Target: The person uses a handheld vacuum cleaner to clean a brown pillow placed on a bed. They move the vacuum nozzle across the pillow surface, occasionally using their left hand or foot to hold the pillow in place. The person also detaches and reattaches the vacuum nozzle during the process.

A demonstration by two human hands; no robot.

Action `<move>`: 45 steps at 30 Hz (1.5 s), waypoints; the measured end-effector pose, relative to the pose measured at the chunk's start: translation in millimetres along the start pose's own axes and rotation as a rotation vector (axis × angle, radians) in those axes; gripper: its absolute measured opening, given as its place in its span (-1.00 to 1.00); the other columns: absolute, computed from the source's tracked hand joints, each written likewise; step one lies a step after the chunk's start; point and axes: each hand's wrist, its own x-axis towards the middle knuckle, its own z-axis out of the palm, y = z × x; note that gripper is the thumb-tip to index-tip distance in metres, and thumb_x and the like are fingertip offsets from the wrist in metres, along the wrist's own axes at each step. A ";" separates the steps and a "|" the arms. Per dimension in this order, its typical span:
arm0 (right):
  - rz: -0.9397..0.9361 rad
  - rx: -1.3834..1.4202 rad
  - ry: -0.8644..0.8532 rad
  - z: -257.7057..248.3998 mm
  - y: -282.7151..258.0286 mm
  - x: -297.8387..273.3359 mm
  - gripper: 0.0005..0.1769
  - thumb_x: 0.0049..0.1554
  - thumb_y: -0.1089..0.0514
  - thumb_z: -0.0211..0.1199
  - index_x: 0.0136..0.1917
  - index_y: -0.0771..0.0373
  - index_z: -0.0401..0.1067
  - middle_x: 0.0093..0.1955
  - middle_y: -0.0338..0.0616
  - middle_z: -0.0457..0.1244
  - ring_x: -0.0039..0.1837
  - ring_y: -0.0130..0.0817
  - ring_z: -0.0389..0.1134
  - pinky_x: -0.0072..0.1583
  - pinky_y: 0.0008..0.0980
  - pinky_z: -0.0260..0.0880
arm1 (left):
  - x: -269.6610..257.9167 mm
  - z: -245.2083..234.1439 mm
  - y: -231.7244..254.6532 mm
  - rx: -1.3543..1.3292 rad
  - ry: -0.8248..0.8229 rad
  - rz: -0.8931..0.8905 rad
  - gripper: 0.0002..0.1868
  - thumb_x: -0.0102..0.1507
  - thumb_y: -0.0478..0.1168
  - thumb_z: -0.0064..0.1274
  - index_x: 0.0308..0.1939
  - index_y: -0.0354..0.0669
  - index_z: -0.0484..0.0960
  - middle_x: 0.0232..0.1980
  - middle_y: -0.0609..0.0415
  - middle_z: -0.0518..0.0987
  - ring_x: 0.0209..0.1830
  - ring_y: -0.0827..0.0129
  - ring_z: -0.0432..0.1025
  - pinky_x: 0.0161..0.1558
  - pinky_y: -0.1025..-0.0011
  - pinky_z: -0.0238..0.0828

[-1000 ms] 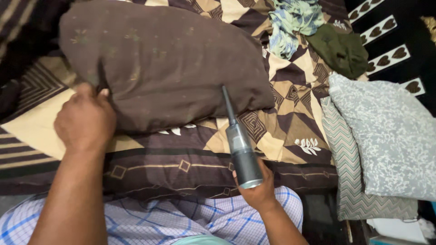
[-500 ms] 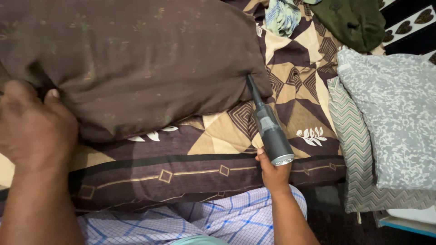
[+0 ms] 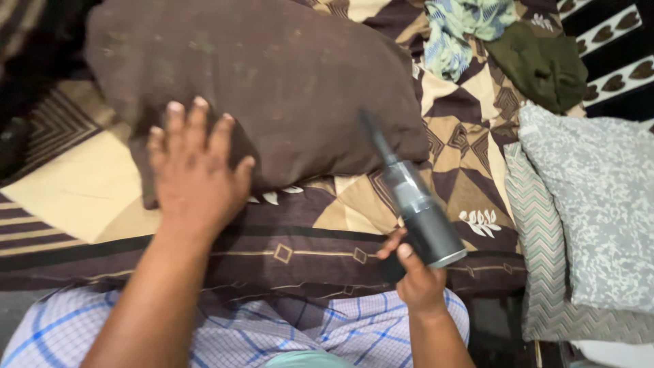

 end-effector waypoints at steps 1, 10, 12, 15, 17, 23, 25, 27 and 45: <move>-0.007 -0.054 -0.072 17.3 -5.2 0.5 -0.71 0.20 0.25 0.21 0.18 0.37 0.33 -0.07 -0.06 0.31 -0.05 -0.28 0.39 0.04 -0.26 0.48 | 1.4 -2.6 4.5 0.035 -0.022 -0.005 -0.26 0.15 0.11 0.20 0.37 -0.08 0.51 0.53 -0.18 0.27 0.57 -0.12 0.03 0.42 -0.18 -0.10; 0.026 -0.424 -0.248 148.0 24.9 66.7 -0.77 0.23 0.17 0.30 0.07 0.35 0.41 -0.17 -0.22 0.31 -0.15 -0.47 0.37 -0.08 -0.43 0.41 | -6.9 -5.5 2.4 -0.005 0.000 -0.018 -0.29 0.14 0.10 0.18 0.33 -0.12 0.53 0.47 -0.15 0.34 0.54 -0.05 0.11 0.39 -0.15 -0.02; 0.040 -0.352 -0.219 165.9 41.9 96.0 -0.78 0.20 0.18 0.31 0.07 0.31 0.40 -0.18 -0.27 0.30 -0.19 -0.49 0.34 -0.12 -0.46 0.38 | -8.2 -3.0 0.1 -0.015 0.018 -0.004 -0.30 0.13 0.09 0.18 0.31 -0.12 0.54 0.47 -0.16 0.36 0.53 -0.04 0.13 0.38 -0.15 -0.01; 0.104 -0.239 -0.151 190.9 63.0 142.9 -0.81 0.20 0.21 0.33 0.03 0.33 0.41 -0.20 -0.24 0.29 -0.22 -0.45 0.33 -0.15 -0.44 0.37 | -6.4 -3.0 -0.1 -0.038 0.000 -0.021 -0.32 0.14 0.07 0.17 0.28 -0.13 0.55 0.46 -0.16 0.36 0.53 -0.04 0.12 0.37 -0.15 0.00; 0.168 -0.181 -0.100 196.0 65.1 157.5 -0.81 0.19 0.23 0.33 0.02 0.33 0.40 -0.21 -0.20 0.29 -0.24 -0.42 0.33 -0.18 -0.42 0.37 | -3.9 -4.6 1.7 -0.034 -0.023 -0.033 -0.33 0.12 0.07 0.17 0.27 -0.12 0.55 0.46 -0.16 0.35 0.53 -0.04 0.11 0.37 -0.15 -0.02; 0.104 -0.073 -0.152 167.7 46.4 117.8 -0.78 0.19 0.26 0.30 0.09 0.30 0.35 -0.15 -0.16 0.30 -0.16 -0.36 0.38 -0.07 -0.36 0.43 | -7.0 -3.6 1.0 -0.045 -0.001 -0.035 -0.33 0.14 0.07 0.15 0.28 -0.13 0.55 0.47 -0.17 0.32 0.54 -0.04 0.09 0.40 -0.15 -0.05; 0.014 -0.187 -0.190 146.2 32.6 83.8 -0.76 0.21 0.26 0.28 0.13 0.32 0.35 -0.11 -0.16 0.30 -0.10 -0.37 0.37 0.00 -0.35 0.44 | -9.2 -3.7 1.1 -0.040 -0.003 -0.026 -0.33 0.15 0.08 0.15 0.29 -0.13 0.54 0.49 -0.17 0.31 0.55 -0.04 0.08 0.41 -0.15 -0.06; -0.051 -0.299 -0.220 126.4 19.1 52.7 -0.78 0.24 0.24 0.27 0.12 0.34 0.36 -0.12 -0.15 0.31 -0.09 -0.37 0.38 0.02 -0.33 0.46 | -8.5 -4.1 1.8 -0.027 -0.009 -0.021 -0.31 0.15 0.08 0.14 0.31 -0.13 0.52 0.50 -0.18 0.29 0.55 -0.06 0.06 0.40 -0.16 -0.08; -0.275 -0.997 -0.139 62.5 9.3 10.1 -0.58 0.05 0.12 0.43 0.10 0.35 0.42 -0.12 -0.10 0.38 -0.10 -0.34 0.45 -0.02 -0.36 0.46 | -2.8 -3.0 2.1 0.053 -0.071 -0.024 -0.28 0.11 0.12 0.16 0.33 -0.02 0.53 0.52 -0.10 0.28 0.58 -0.01 0.03 0.43 -0.11 -0.12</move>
